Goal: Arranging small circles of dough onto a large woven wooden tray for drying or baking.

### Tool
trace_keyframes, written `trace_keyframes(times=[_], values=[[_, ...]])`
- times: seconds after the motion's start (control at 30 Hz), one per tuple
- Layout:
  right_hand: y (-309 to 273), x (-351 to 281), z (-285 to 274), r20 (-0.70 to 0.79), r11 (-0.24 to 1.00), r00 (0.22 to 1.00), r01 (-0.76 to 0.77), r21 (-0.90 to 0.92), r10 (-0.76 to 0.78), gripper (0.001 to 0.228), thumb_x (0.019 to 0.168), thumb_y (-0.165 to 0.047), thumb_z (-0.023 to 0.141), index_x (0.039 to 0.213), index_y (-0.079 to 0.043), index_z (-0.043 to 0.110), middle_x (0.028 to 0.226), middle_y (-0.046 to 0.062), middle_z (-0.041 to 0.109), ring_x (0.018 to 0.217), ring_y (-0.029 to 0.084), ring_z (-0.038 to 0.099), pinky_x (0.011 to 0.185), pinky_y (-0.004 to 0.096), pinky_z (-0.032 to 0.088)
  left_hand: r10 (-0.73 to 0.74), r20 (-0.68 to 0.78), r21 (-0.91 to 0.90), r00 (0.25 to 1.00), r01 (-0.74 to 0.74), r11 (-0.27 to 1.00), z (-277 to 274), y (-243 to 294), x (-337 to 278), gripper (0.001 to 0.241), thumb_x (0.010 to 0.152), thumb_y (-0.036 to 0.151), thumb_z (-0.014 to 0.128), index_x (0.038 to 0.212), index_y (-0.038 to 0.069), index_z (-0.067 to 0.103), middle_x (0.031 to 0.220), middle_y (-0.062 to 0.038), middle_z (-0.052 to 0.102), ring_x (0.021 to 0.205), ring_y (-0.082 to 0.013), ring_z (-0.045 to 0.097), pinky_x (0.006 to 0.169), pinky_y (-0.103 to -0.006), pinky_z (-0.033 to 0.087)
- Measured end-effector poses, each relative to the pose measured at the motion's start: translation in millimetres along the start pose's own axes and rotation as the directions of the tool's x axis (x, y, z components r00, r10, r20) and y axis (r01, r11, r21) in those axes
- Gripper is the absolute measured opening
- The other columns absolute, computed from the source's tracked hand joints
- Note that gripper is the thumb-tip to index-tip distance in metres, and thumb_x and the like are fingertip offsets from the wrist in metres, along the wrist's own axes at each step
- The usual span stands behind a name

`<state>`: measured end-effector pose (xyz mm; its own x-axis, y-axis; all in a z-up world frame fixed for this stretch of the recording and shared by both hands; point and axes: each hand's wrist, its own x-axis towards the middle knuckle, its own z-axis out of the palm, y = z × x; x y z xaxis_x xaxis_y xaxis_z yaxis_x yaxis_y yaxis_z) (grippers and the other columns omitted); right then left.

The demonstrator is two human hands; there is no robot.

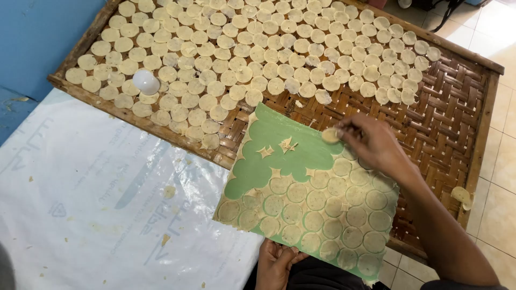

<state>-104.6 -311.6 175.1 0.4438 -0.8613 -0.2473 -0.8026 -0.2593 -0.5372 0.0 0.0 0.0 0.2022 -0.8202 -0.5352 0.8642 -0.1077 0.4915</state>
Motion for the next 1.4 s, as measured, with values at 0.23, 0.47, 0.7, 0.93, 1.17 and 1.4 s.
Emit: trace_keyframes(times=[0.23,0.47,0.7,0.93,1.17,1.4], values=[[29,69,-3,-0.236,0.991,0.972,0.029,0.129,0.002,0.022,0.099,-0.005,0.066,0.119,0.004,0.063,0.098,0.014,0.068,0.073,0.021,0.061,0.064,0.032,0.054,0.013,0.020,0.007,1.000,-0.013,1.000,-4,-3,3,0.055,0.084,-0.018,0.055,0.138,-0.009,0.052,0.102,-0.024,0.070,0.084,-0.0317,0.074,0.078,-0.0419,0.066],[64,104,7,-0.431,0.935,0.844,0.204,-0.291,-0.318,0.014,0.098,-0.008,0.074,0.109,-0.001,0.078,0.098,0.016,0.066,0.077,0.025,0.061,0.069,0.038,0.055,0.003,0.049,-0.034,0.999,-0.001,0.999,-5,-3,5,0.060,0.081,-0.021,0.052,0.140,-0.009,0.049,0.115,-0.029,0.070,0.088,-0.0345,0.074,0.078,-0.0409,0.065],[-1,27,9,-0.287,0.940,0.915,0.206,-0.271,-0.283,0.030,0.099,-0.022,0.068,0.122,-0.003,0.073,0.103,0.016,0.061,0.078,0.023,0.056,0.077,0.040,0.054,0.006,0.061,-0.029,0.998,-0.004,1.000,-1,0,2,0.059,0.082,-0.019,0.054,0.140,-0.009,0.050,0.113,-0.027,0.071,0.087,-0.0335,0.074,0.077,-0.0407,0.065],[-28,-17,32,0.144,0.891,0.921,0.388,-0.235,-0.363,0.027,0.097,-0.026,0.062,0.117,-0.013,0.075,0.111,0.007,0.068,0.091,0.017,0.066,0.080,0.033,0.059,0.026,0.047,-0.036,0.999,-0.024,0.999,4,5,-3,0.056,0.083,-0.018,0.058,0.139,-0.011,0.050,0.099,-0.023,0.068,0.078,-0.0275,0.071,0.077,-0.0395,0.066],[-45,-23,71,0.239,0.733,0.752,0.656,-0.180,-0.614,0.040,0.097,-0.028,0.061,0.133,-0.009,0.066,0.110,0.008,0.064,0.084,0.019,0.064,0.070,0.033,0.059,0.017,0.065,-0.020,0.998,-0.016,1.000,10,7,-10,0.055,0.085,-0.014,0.058,0.139,-0.008,0.049,0.102,-0.021,0.069,0.086,-0.0277,0.072,0.081,-0.0391,0.064],[-49,-22,82,0.182,0.675,0.695,0.719,-0.165,-0.696,0.022,0.097,-0.023,0.062,0.107,-0.005,0.070,0.106,0.007,0.066,0.093,0.022,0.064,0.080,0.036,0.057,-0.005,0.043,-0.015,0.999,0.006,1.000,13,9,-11,0.057,0.085,-0.014,0.058,0.141,-0.007,0.048,0.107,-0.023,0.069,0.087,-0.0283,0.072,0.079,-0.0373,0.063]])
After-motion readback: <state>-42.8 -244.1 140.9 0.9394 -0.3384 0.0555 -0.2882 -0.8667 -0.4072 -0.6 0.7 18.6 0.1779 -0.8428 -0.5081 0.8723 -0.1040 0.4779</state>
